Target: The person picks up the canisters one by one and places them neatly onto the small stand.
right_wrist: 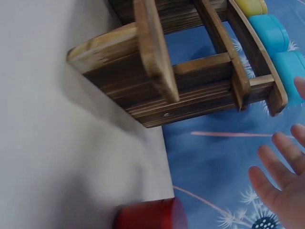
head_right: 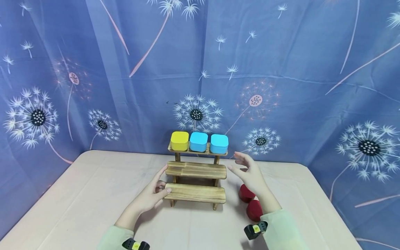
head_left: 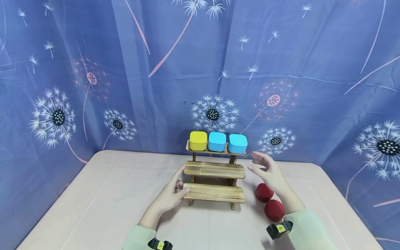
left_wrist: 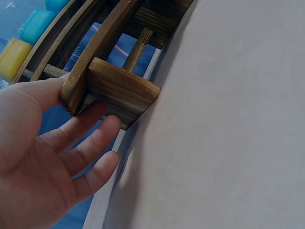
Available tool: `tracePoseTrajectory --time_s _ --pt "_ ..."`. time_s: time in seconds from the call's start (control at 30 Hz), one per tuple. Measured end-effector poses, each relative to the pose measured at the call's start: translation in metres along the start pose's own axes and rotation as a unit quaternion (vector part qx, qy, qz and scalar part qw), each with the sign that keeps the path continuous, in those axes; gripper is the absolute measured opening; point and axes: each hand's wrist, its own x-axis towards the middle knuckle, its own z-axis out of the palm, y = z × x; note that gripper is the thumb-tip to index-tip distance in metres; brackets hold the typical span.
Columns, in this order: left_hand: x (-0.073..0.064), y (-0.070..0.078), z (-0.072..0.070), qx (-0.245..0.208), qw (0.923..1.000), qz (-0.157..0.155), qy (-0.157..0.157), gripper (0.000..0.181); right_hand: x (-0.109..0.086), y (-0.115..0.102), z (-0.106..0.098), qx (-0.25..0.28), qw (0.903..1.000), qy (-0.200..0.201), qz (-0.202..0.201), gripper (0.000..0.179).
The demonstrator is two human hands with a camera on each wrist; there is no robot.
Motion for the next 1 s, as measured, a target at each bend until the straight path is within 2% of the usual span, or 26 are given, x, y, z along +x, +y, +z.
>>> tracePoseTrajectory --time_s 0.43,1.0 --pt "-0.001 0.002 -0.001 -0.001 1.0 0.003 -0.001 0.081 -0.02 0.019 0.002 -0.013 0.9995 0.027 0.011 0.052" --pt "0.0 -0.001 0.0 -0.008 1.0 -0.005 -0.002 0.082 -0.042 0.033 -0.002 -0.028 0.9973 0.056 0.037 0.052"
